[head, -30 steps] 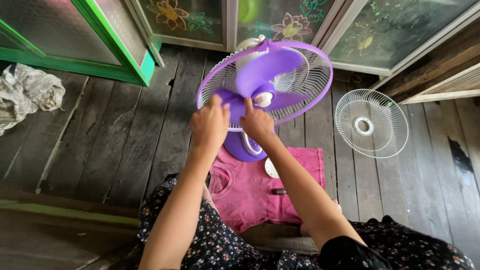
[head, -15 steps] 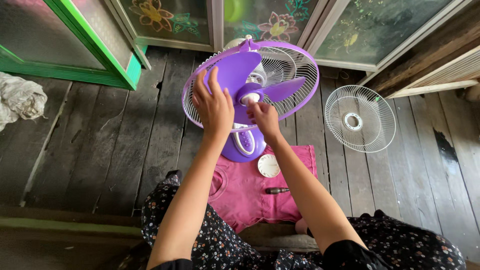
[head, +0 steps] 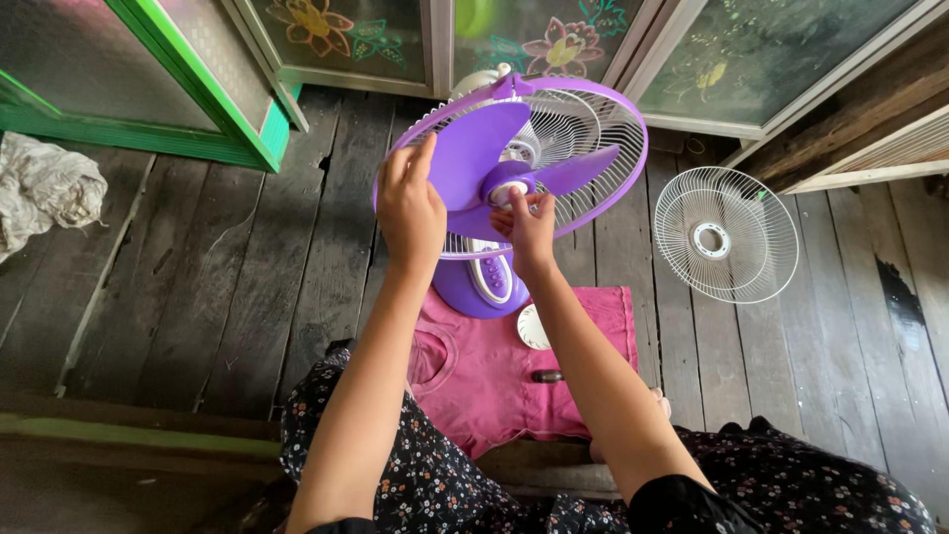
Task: The person sits on the floor and assembles a purple table fan. They attach the fan blades to the motor hub, then place the front wire cage over the blades and use a screwdriver to tighten the central nut securing the cage.
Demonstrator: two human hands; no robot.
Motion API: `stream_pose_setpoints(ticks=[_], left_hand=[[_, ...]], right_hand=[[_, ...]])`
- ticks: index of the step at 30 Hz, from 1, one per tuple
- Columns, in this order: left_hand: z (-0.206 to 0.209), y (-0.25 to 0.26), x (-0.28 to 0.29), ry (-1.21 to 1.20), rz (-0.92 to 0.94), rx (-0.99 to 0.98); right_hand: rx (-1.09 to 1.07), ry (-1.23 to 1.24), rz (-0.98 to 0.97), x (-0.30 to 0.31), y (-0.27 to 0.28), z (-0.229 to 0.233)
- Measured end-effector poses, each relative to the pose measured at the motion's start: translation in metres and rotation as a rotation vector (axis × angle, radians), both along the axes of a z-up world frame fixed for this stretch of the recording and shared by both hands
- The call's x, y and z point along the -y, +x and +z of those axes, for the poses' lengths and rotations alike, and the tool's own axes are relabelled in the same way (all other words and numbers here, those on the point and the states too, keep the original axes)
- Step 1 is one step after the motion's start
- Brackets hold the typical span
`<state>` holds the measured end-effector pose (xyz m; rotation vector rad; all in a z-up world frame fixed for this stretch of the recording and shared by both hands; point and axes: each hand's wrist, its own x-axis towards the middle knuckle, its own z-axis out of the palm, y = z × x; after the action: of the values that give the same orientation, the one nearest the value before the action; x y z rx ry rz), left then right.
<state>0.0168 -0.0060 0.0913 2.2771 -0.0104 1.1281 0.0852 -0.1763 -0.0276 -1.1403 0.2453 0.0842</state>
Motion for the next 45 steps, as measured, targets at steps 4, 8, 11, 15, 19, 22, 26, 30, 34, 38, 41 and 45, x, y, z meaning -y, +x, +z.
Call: stream_pose_setpoints(ticks=[4,8,11,15,19,22,26,30,34,38,41,45], left_hand=[[-0.001,-0.005,-0.003,-0.001,-0.016,-0.035],[0.001,-0.01,-0.001,0.004,-0.022,-0.028],[0.001,-0.01,0.0,-0.007,-0.028,-0.036],[-0.003,-0.011,0.0,-0.015,-0.025,-0.046],[-0.009,-0.012,-0.003,-0.019,-0.03,-0.059],[-0.012,-0.015,-0.006,0.0,-0.028,-0.065],[-0.008,-0.02,-0.008,0.037,-0.037,-0.079],[0.005,-0.027,-0.005,0.087,-0.066,-0.075],[0.011,-0.041,0.012,0.256,-0.076,0.057],[-0.013,-0.048,0.047,0.25,-0.32,-0.021],[-0.053,-0.062,0.078,0.325,-0.607,-0.291],[-0.117,-0.077,0.11,0.524,-0.795,-0.577]], right_hand=[[0.047,-0.077,-0.02,-0.001,-0.002,-0.002],[0.105,-0.097,-0.029,-0.003,-0.004,0.001],[0.089,-0.142,-0.043,-0.003,-0.005,0.005],[0.081,-0.197,-0.068,-0.006,-0.007,0.011],[0.089,-0.252,-0.065,-0.006,-0.01,0.018],[0.093,-0.381,-0.071,-0.007,-0.013,0.02],[0.152,-0.324,-0.003,-0.002,-0.012,0.019],[0.129,-0.249,0.08,0.012,-0.018,-0.005],[0.118,-0.208,0.228,0.034,-0.033,-0.043],[-0.027,-0.509,0.372,0.081,-0.061,-0.09],[-0.099,-0.56,0.429,0.125,-0.081,-0.125],[-0.279,-0.603,0.406,0.193,-0.112,-0.173]])
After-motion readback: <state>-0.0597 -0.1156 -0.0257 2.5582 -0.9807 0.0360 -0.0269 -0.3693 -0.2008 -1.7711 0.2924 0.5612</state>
